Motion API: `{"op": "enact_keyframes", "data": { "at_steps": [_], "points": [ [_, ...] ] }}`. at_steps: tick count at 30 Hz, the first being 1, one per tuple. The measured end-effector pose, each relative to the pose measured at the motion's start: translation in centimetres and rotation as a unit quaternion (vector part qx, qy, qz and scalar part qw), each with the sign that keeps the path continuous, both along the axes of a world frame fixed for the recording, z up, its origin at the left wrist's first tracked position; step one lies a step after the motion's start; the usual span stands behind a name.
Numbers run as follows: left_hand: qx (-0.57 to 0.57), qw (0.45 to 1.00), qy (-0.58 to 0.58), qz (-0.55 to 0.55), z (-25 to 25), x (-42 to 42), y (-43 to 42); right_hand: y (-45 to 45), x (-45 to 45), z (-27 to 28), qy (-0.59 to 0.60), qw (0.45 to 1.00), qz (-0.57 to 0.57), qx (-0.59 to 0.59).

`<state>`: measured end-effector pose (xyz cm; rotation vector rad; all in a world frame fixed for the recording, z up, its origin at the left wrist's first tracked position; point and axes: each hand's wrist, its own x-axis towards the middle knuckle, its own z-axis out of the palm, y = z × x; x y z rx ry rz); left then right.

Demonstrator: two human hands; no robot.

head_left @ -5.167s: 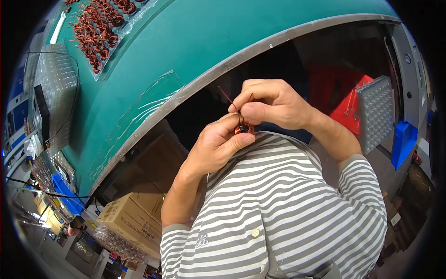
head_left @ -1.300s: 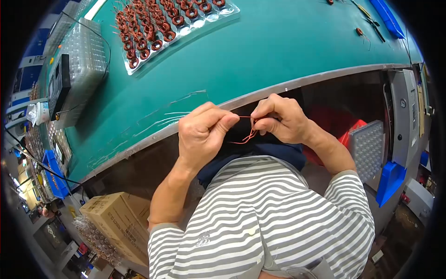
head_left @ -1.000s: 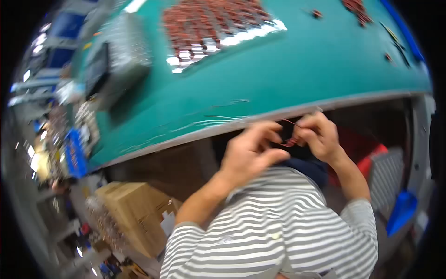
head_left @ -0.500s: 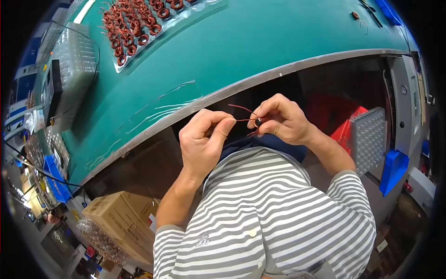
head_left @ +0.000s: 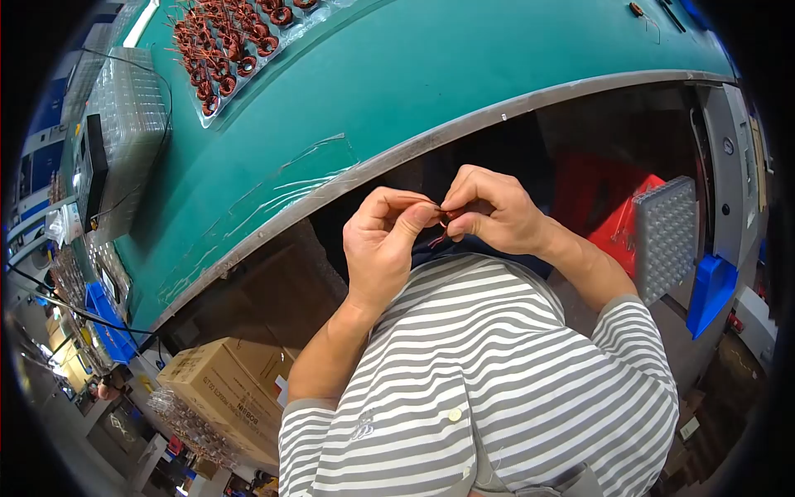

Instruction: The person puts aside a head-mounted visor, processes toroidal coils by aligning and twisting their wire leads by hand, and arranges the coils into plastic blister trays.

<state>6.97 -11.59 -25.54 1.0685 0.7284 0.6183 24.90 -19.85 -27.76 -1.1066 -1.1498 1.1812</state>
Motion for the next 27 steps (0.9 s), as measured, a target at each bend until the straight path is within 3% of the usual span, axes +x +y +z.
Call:
{"op": "enact_keyframes", "data": {
  "at_steps": [2,9,15,18,19,20,22,23,24,27],
  "points": [
    [0.008,1.000,0.019,-0.016,0.4,-0.2,0.7,0.3,-0.5,0.0,-0.015,0.999,-0.007,0.048],
    [-0.008,0.999,-0.018,-0.029,-0.3,0.2,1.0,0.6,-0.6,-1.2,0.047,0.998,-0.034,0.033],
    [0.062,0.998,-0.008,-0.004,-0.3,0.0,0.6,1.1,0.0,-0.5,-0.116,0.987,-0.039,0.108],
    [0.032,0.999,-0.007,0.016,0.2,0.3,0.9,1.6,0.1,0.0,-0.112,0.988,-0.043,0.094],
    [0.002,1.000,0.003,0.031,0.3,0.3,1.0,1.5,-0.2,-0.2,-0.013,0.999,-0.042,-0.001],
    [-0.016,1.000,0.017,0.019,-0.1,0.0,1.3,1.5,-0.4,-0.3,-0.012,0.999,-0.043,-0.001],
    [0.034,0.996,0.016,0.078,0.5,0.1,1.1,1.6,-0.6,-0.6,0.086,0.994,-0.045,-0.057],
    [0.140,0.982,0.038,0.123,0.4,0.0,0.7,1.5,-0.7,-0.7,0.136,0.986,-0.046,-0.087],
    [0.273,0.950,0.035,0.147,-0.7,-0.6,0.8,1.4,-0.6,-0.7,0.111,0.988,-0.033,-0.105],
    [0.449,0.891,0.045,0.043,-1.1,-1.8,1.4,1.2,-0.4,-0.5,0.092,0.986,0.009,-0.138]
  ]
}}
